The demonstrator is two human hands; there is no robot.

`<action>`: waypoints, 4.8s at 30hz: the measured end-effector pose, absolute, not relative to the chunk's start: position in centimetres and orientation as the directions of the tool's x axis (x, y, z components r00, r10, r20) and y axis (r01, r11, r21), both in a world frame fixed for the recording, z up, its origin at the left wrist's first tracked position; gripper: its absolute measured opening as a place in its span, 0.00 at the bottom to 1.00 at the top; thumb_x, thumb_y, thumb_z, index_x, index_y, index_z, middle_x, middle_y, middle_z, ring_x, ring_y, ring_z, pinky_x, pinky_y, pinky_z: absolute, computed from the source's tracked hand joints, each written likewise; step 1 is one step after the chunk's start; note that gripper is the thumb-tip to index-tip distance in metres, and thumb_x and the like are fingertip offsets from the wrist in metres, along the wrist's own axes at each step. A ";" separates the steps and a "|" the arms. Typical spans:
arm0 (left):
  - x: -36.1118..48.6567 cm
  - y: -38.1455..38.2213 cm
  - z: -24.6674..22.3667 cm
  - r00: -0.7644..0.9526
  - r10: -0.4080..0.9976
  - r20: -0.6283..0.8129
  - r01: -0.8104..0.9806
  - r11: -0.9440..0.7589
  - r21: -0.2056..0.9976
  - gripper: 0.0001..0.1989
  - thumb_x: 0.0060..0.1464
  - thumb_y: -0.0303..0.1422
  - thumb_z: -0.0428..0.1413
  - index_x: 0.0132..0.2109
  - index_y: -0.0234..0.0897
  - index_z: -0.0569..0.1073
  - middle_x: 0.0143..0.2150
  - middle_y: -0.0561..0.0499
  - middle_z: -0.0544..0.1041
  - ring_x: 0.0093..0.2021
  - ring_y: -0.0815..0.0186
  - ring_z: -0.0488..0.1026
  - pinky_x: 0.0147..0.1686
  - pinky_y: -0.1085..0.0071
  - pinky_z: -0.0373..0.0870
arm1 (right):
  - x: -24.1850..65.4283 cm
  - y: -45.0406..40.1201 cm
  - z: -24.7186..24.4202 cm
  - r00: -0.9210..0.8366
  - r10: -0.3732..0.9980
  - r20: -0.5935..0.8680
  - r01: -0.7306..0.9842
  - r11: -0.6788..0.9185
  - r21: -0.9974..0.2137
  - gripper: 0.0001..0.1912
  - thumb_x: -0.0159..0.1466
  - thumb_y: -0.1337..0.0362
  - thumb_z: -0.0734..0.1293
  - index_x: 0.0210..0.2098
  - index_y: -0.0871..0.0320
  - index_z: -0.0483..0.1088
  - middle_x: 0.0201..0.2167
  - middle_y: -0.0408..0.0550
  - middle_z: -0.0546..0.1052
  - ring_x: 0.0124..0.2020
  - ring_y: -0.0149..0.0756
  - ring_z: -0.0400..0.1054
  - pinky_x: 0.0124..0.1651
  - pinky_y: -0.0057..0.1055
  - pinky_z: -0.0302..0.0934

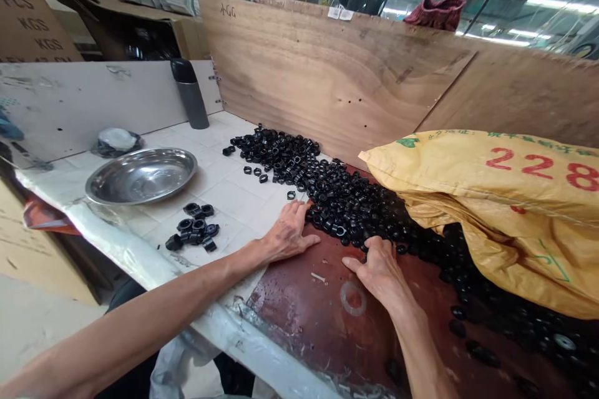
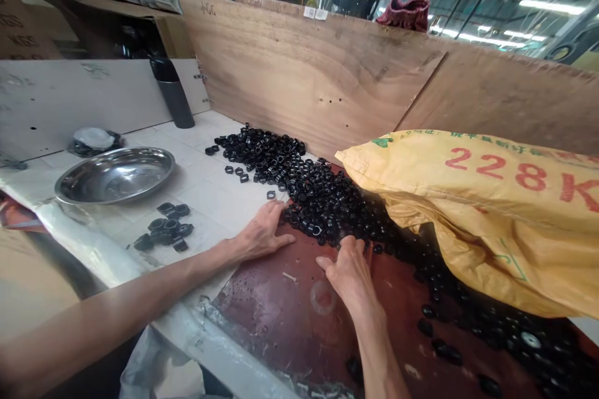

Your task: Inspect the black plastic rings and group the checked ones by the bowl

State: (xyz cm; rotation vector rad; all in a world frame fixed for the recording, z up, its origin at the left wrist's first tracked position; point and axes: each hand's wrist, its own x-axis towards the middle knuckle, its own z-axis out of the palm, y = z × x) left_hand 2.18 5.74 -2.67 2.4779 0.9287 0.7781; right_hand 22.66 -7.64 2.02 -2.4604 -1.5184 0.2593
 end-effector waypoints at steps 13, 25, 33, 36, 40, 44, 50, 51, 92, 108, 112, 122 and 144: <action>0.5 2.2 -2.0 0.865 0.376 0.332 0.112 -0.790 0.602 0.34 0.60 0.32 0.60 0.69 0.41 0.55 0.67 0.37 0.65 0.68 0.50 0.64 0.66 0.49 0.67 | 21.8 -7.3 0.6 0.200 0.978 -0.057 0.855 -0.203 -0.477 0.16 0.63 0.69 0.69 0.51 0.57 0.69 0.48 0.52 0.73 0.50 0.43 0.72 0.51 0.35 0.63; 0.0 3.1 -1.8 0.733 0.526 0.431 0.334 -0.830 0.446 0.31 0.54 0.50 0.65 0.58 0.41 0.67 0.56 0.40 0.70 0.55 0.49 0.69 0.54 0.49 0.73 | 22.9 -7.6 1.5 0.170 0.985 -0.038 0.873 -0.169 -0.457 0.08 0.62 0.71 0.67 0.42 0.57 0.73 0.42 0.50 0.76 0.41 0.39 0.72 0.43 0.32 0.60; -0.7 2.8 -1.6 0.644 0.724 0.245 0.562 -0.666 0.490 0.21 0.55 0.45 0.65 0.45 0.38 0.66 0.41 0.50 0.71 0.35 0.62 0.73 0.35 0.65 0.72 | 22.3 -7.7 2.2 0.177 0.984 -0.034 0.872 -0.173 -0.458 0.05 0.60 0.70 0.68 0.36 0.57 0.71 0.35 0.49 0.77 0.36 0.39 0.71 0.39 0.32 0.59; -0.9 2.7 -1.1 0.695 0.687 0.213 0.523 -0.685 0.507 0.09 0.59 0.34 0.62 0.41 0.39 0.68 0.37 0.52 0.73 0.35 0.63 0.73 0.37 0.67 0.71 | 21.7 -8.0 3.0 0.184 0.981 -0.057 0.843 -0.187 -0.504 0.04 0.59 0.67 0.69 0.32 0.55 0.68 0.30 0.44 0.75 0.31 0.37 0.69 0.35 0.31 0.57; -1.0 2.9 -0.6 0.743 0.639 0.200 0.454 -0.700 0.551 0.01 0.61 0.28 0.57 0.39 0.38 0.73 0.40 0.50 0.76 0.38 0.64 0.75 0.40 0.68 0.72 | 20.1 -8.2 3.1 0.104 0.989 -0.104 0.818 -0.145 -0.557 0.08 0.57 0.69 0.69 0.27 0.54 0.64 0.27 0.41 0.72 0.29 0.35 0.67 0.33 0.30 0.55; -0.9 2.9 -0.3 0.725 0.671 0.155 0.391 -0.586 0.709 0.06 0.60 0.28 0.59 0.44 0.39 0.78 0.42 0.51 0.80 0.42 0.63 0.77 0.45 0.67 0.73 | 18.4 -7.9 3.1 0.047 0.995 -0.092 0.740 -0.097 -0.665 0.07 0.56 0.71 0.69 0.34 0.55 0.71 0.31 0.40 0.73 0.30 0.32 0.66 0.34 0.29 0.57; -0.4 2.6 0.6 0.653 0.721 -0.233 0.220 0.114 0.969 0.10 0.58 0.32 0.60 0.47 0.33 0.79 0.29 0.51 0.80 0.28 0.68 0.77 0.33 0.71 0.75 | 17.3 -7.2 2.6 -0.045 0.995 -0.090 0.571 -0.049 -0.820 0.10 0.62 0.68 0.69 0.42 0.54 0.79 0.40 0.45 0.76 0.36 0.34 0.71 0.41 0.30 0.66; -0.3 2.6 0.6 0.648 0.711 -0.273 0.166 0.218 0.962 0.12 0.57 0.32 0.62 0.47 0.32 0.78 0.29 0.51 0.80 0.28 0.67 0.78 0.34 0.70 0.76 | 17.3 -7.0 2.1 0.005 0.998 -0.066 0.551 -0.058 -0.832 0.10 0.62 0.67 0.69 0.42 0.55 0.79 0.42 0.47 0.77 0.37 0.35 0.72 0.43 0.31 0.67; 0.1 1.8 1.0 0.694 0.717 -0.064 -0.195 0.272 0.942 0.19 0.48 0.34 0.71 0.45 0.32 0.77 0.40 0.46 0.83 0.41 0.62 0.82 0.49 0.63 0.78 | 16.9 -7.1 1.3 0.177 0.923 0.342 0.614 0.169 -0.771 0.11 0.70 0.56 0.67 0.43 0.56 0.76 0.30 0.45 0.81 0.27 0.34 0.78 0.31 0.25 0.69; 0.2 1.9 0.7 0.706 0.707 -0.043 -0.158 0.217 0.963 0.18 0.49 0.35 0.71 0.45 0.31 0.77 0.39 0.46 0.83 0.40 0.63 0.81 0.47 0.66 0.78 | 16.9 -7.0 2.2 0.117 0.943 0.312 0.713 0.139 -0.688 0.18 0.74 0.57 0.60 0.31 0.55 0.74 0.26 0.46 0.77 0.29 0.36 0.72 0.35 0.29 0.62; 0.3 1.9 0.5 0.696 0.717 -0.046 -0.158 0.215 0.964 0.19 0.49 0.36 0.71 0.45 0.31 0.77 0.40 0.44 0.84 0.41 0.60 0.82 0.48 0.62 0.78 | 17.0 -7.0 1.8 0.156 0.961 0.230 0.610 0.090 -0.787 0.13 0.72 0.59 0.63 0.42 0.56 0.79 0.31 0.46 0.80 0.28 0.36 0.75 0.34 0.29 0.68; 0.1 2.3 0.7 0.677 0.734 -0.056 -0.124 0.188 0.974 0.19 0.49 0.35 0.71 0.45 0.31 0.78 0.39 0.45 0.84 0.39 0.62 0.82 0.44 0.67 0.78 | 16.9 -6.7 1.0 0.243 0.924 0.294 0.531 0.127 -0.838 0.10 0.66 0.61 0.69 0.43 0.54 0.81 0.40 0.50 0.83 0.41 0.42 0.78 0.43 0.32 0.73; 0.2 1.9 0.6 0.694 0.719 -0.015 -0.236 0.247 0.940 0.19 0.47 0.37 0.72 0.43 0.33 0.77 0.40 0.45 0.84 0.43 0.57 0.83 0.49 0.60 0.78 | 16.2 -6.8 1.6 0.398 0.888 0.230 0.408 0.053 -0.912 0.15 0.61 0.55 0.73 0.44 0.57 0.76 0.35 0.50 0.82 0.34 0.40 0.78 0.38 0.31 0.75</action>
